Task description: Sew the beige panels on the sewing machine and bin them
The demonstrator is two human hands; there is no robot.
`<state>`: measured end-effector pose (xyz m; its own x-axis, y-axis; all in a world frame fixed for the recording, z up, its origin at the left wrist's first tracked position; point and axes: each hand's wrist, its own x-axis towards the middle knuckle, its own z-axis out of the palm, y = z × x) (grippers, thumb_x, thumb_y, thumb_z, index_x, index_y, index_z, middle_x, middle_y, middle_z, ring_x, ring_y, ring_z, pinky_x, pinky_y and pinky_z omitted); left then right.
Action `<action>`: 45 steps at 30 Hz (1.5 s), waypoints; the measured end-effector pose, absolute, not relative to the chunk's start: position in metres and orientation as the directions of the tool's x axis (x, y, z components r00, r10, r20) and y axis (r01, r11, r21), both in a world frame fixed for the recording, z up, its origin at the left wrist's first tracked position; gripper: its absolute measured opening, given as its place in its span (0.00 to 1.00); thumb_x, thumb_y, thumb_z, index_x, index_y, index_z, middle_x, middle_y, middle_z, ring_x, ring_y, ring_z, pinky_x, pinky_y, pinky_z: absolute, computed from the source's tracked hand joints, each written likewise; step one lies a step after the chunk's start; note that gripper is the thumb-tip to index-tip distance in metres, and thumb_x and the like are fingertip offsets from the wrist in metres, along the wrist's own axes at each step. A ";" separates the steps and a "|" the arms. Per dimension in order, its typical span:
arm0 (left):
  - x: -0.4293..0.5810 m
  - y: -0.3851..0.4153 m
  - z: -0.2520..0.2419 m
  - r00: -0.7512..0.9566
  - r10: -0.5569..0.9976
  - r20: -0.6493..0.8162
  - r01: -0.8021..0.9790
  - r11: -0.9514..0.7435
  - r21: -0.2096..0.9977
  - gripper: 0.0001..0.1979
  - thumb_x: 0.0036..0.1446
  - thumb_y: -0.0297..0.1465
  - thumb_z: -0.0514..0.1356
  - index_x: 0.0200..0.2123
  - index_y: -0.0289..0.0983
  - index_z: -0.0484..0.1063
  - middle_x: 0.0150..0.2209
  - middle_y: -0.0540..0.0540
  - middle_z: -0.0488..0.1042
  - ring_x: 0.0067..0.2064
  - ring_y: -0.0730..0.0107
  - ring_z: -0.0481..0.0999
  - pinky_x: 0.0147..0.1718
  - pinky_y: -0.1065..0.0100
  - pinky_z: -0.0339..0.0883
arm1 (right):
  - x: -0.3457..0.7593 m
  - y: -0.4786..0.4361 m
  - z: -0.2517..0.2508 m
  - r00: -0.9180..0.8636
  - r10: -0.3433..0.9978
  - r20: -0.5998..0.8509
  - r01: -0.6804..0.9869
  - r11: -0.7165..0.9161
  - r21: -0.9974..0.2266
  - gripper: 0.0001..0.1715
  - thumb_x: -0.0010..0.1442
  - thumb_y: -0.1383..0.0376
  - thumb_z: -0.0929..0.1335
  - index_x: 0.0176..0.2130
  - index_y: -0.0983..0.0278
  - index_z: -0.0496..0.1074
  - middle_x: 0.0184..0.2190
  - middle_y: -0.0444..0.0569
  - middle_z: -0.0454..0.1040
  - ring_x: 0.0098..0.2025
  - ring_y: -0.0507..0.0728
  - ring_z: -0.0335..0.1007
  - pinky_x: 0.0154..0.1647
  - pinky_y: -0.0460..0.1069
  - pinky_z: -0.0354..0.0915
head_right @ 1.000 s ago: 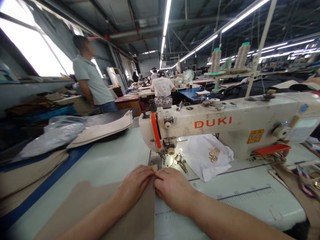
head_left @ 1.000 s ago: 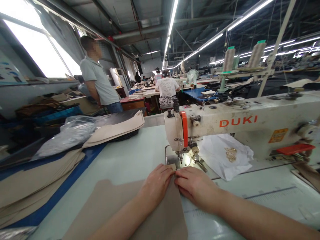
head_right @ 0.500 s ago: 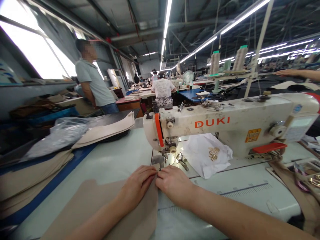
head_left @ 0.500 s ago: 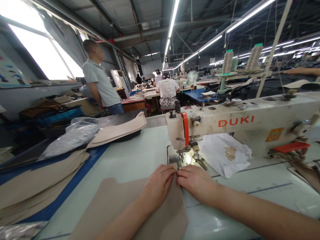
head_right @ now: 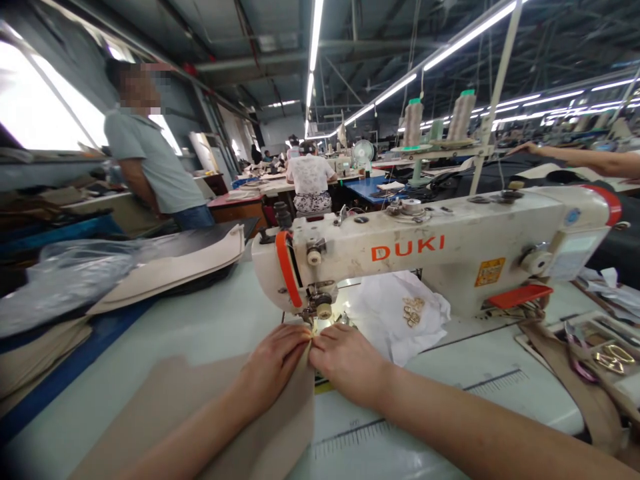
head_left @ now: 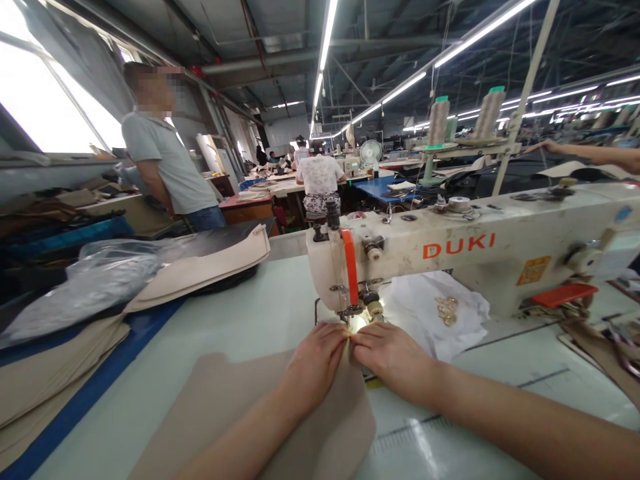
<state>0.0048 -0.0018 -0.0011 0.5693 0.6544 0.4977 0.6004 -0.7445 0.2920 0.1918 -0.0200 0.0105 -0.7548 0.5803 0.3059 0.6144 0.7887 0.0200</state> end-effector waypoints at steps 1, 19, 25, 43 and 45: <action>0.005 0.000 -0.002 0.569 0.654 0.499 0.602 -0.744 0.290 0.09 0.61 0.25 0.52 0.38 0.37 0.72 0.38 0.44 0.76 0.43 0.65 0.74 0.45 0.62 0.71 | 0.192 -0.019 0.010 -0.749 0.584 0.311 0.615 0.788 0.001 0.05 0.63 0.68 0.64 0.36 0.67 0.70 0.36 0.51 0.74 0.42 0.57 0.67 0.46 0.50 0.60; 0.003 0.009 -0.003 0.539 0.642 0.545 0.605 -0.746 0.280 0.09 0.60 0.26 0.53 0.37 0.37 0.74 0.37 0.45 0.77 0.41 0.66 0.75 0.43 0.63 0.72 | 0.191 -0.012 0.006 -0.721 0.608 0.332 0.626 0.777 -0.063 0.04 0.62 0.69 0.65 0.37 0.67 0.70 0.39 0.51 0.74 0.43 0.57 0.66 0.44 0.51 0.60; 0.002 0.013 -0.005 0.523 0.649 0.552 0.602 -0.740 0.300 0.09 0.59 0.26 0.54 0.36 0.37 0.75 0.36 0.45 0.77 0.40 0.66 0.76 0.42 0.64 0.73 | 0.191 -0.011 0.005 -0.716 0.611 0.337 0.632 0.773 -0.060 0.04 0.62 0.70 0.65 0.38 0.68 0.70 0.40 0.52 0.73 0.44 0.58 0.67 0.46 0.51 0.60; 0.002 0.004 0.003 0.536 0.690 0.486 0.631 -0.710 0.312 0.10 0.60 0.27 0.53 0.38 0.37 0.75 0.39 0.44 0.77 0.43 0.66 0.75 0.46 0.62 0.71 | 0.189 -0.012 0.005 -0.706 0.621 0.341 0.639 0.766 -0.071 0.05 0.61 0.70 0.66 0.38 0.69 0.71 0.40 0.53 0.75 0.45 0.58 0.68 0.50 0.51 0.62; 0.002 0.000 0.005 0.532 0.702 0.474 0.652 -0.697 0.300 0.11 0.60 0.27 0.53 0.39 0.36 0.75 0.40 0.43 0.77 0.44 0.65 0.74 0.47 0.62 0.71 | 0.189 -0.013 0.004 -0.705 0.621 0.344 0.638 0.766 -0.075 0.05 0.61 0.70 0.66 0.39 0.70 0.71 0.41 0.53 0.75 0.46 0.58 0.68 0.50 0.51 0.61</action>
